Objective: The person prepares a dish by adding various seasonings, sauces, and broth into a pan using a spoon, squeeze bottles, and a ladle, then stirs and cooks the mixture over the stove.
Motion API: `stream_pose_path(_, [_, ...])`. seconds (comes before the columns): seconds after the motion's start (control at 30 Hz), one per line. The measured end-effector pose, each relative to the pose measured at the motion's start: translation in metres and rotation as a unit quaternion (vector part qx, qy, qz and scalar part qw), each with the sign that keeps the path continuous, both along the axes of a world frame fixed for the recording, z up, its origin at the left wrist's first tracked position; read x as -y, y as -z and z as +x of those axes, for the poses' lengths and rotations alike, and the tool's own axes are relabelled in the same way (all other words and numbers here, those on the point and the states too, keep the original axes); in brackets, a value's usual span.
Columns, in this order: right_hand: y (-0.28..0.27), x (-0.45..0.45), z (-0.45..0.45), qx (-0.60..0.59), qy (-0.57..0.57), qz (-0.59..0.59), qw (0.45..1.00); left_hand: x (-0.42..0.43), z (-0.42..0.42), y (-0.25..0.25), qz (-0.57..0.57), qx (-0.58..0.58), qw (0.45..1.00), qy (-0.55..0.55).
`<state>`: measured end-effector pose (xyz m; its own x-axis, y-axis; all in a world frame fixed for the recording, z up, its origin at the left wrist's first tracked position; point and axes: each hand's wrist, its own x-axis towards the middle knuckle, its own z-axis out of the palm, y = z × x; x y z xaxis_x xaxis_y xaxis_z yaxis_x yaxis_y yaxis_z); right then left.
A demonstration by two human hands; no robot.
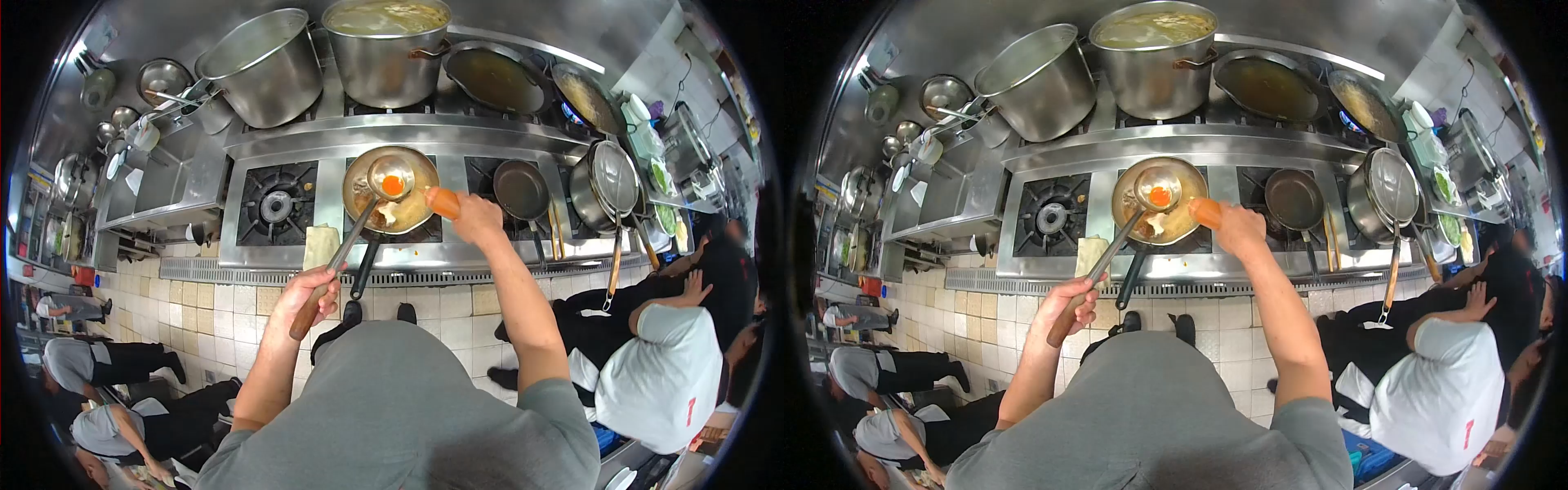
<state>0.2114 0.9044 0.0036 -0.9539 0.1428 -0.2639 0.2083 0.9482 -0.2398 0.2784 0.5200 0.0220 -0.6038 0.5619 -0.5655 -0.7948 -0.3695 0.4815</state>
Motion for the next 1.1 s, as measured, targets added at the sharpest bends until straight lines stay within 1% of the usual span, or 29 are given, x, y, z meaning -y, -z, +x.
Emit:
stream_pose_path(0.07, [-0.004,0.004,-0.006,-0.019,-0.049,0.101,0.994,-0.004,0.003,0.003,0.003,0.002,1.0,0.003])
stream_pose_path(0.27, [-0.019,0.01,-0.022,0.02,-0.099,0.154,0.983,-0.01,0.013,-0.002,-0.001,-0.003,1.0,-0.002])
stream_pose_path(0.47, [-0.022,0.012,-0.025,0.013,-0.103,0.163,0.981,-0.009,0.017,-0.008,0.004,-0.015,1.0,-0.003])
stream_pose_path(0.67, [-0.031,0.014,-0.024,0.021,-0.091,0.147,0.985,-0.008,0.02,-0.007,-0.003,-0.01,1.0,-0.011])
stream_pose_path(0.83, [-0.025,0.014,-0.03,0.03,-0.091,0.15,0.984,-0.006,0.023,-0.005,0.007,0.014,1.0,-0.009])
stream_pose_path(1.0, [-0.023,0.012,-0.032,0.036,-0.077,0.134,0.987,-0.006,0.022,-0.004,0.015,0.013,1.0,-0.006])
stream_pose_path(1.07, [-0.026,0.008,-0.026,0.011,-0.045,0.018,0.999,-0.005,0.022,-0.004,0.023,0.013,1.0,-0.007])
stream_pose_path(1.1, [-0.025,0.006,-0.023,0.01,-0.045,0.018,0.999,-0.003,0.021,-0.003,0.028,0.012,0.999,-0.008])
